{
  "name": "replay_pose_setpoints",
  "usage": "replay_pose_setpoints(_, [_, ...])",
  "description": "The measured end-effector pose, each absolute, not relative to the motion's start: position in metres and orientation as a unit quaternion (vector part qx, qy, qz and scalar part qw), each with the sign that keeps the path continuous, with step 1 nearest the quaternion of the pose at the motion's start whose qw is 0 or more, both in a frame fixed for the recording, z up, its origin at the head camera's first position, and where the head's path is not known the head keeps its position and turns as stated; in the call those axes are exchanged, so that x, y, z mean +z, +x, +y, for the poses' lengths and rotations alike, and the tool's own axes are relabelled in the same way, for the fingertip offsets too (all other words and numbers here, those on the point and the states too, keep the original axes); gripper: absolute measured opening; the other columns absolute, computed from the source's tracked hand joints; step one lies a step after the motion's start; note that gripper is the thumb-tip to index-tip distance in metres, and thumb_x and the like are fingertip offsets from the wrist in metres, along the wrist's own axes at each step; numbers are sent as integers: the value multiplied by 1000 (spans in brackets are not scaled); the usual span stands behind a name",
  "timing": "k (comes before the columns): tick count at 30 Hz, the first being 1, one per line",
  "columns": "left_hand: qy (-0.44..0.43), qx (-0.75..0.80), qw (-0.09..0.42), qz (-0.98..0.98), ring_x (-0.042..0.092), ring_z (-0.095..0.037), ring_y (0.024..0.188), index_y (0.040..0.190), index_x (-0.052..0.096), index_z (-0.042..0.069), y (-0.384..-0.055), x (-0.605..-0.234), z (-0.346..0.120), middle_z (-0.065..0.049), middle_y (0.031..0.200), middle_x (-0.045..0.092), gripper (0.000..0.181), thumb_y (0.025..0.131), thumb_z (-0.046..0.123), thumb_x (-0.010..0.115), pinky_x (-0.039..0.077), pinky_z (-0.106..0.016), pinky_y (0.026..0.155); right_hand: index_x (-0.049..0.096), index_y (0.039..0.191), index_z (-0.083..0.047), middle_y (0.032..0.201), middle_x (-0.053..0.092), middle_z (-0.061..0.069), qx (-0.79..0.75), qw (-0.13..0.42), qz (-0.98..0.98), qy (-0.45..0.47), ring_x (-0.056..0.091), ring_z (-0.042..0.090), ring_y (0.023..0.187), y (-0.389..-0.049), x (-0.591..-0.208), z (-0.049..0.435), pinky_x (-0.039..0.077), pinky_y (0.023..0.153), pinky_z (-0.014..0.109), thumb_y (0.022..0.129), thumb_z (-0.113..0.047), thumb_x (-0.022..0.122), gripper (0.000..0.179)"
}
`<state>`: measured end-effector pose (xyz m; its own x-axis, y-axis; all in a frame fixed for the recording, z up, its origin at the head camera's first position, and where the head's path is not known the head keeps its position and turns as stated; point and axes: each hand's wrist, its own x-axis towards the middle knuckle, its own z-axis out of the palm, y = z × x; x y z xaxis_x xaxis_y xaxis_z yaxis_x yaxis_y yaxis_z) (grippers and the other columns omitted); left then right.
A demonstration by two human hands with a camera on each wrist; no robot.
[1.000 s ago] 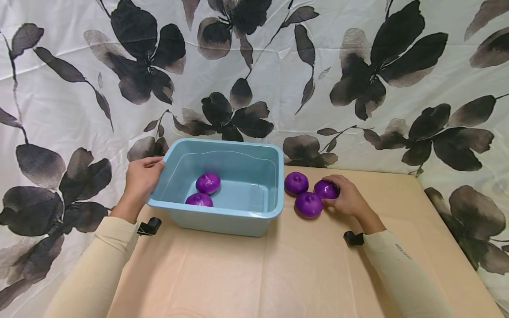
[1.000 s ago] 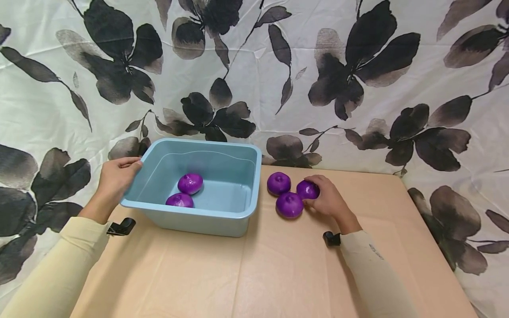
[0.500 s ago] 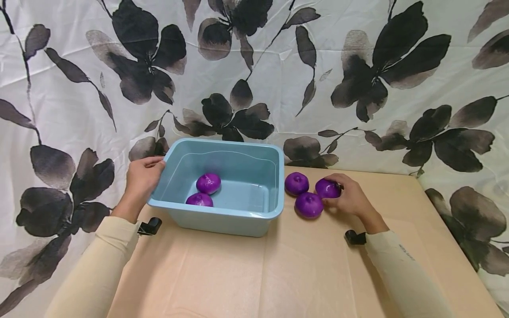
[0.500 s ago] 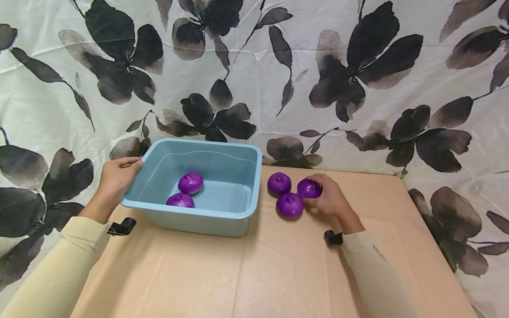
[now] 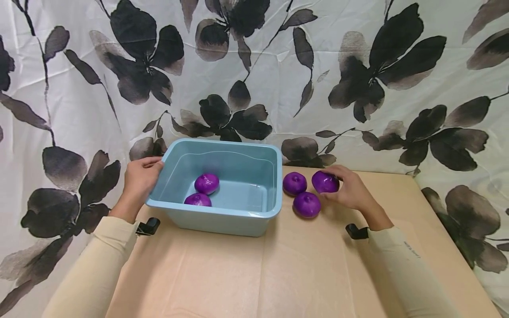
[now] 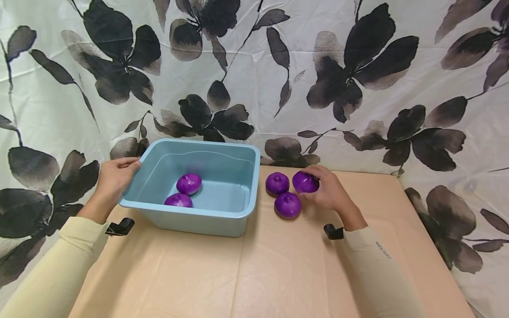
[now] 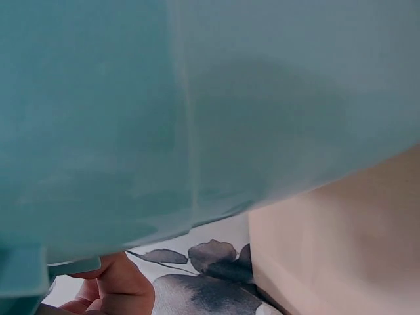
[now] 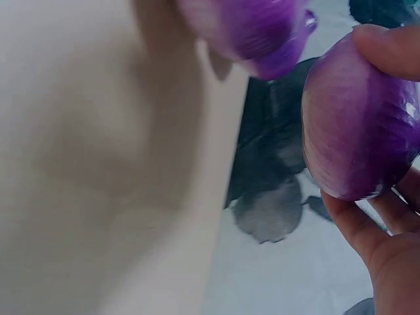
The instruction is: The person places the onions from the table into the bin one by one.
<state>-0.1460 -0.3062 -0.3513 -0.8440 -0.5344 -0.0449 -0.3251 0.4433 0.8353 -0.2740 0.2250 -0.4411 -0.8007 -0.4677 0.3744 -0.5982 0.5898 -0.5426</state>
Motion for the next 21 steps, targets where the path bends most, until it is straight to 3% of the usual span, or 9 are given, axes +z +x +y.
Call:
replay_pose_setpoints(5, [257, -465, 115, -840, 63, -38, 123, 143, 64, 8, -147, -351, -307, -22, 139, 67, 43, 108, 29, 52, 48, -51, 98, 67, 129, 0, 137, 60, 24, 331, 107, -881, 322, 61, 45, 121, -269, -425, 217, 54, 97, 63, 65, -1, 94, 69])
replay_pose_setpoints(12, [256, -462, 121, -841, 64, -34, 116, 140, 66, 7, -146, -350, -307, -21, 135, 69, 41, 107, 28, 53, 44, -35, 82, 67, 130, -2, 138, 60, 22, 324, 107, -875, 344, 60, 45, 123, -260, -403, 205, 53, 97, 65, 67, -5, 94, 68])
replay_pose_setpoints(21, [255, -465, 121, -839, 64, -35, 118, 140, 66, 6, -141, -350, -306, -21, 135, 69, 41, 108, 27, 53, 43, -35, 83, 69, 128, -3, 136, 63, 21, 305, 124, -865, 380, 59, 42, 124, -253, -383, 194, 53, 97, 63, 65, -8, 95, 68])
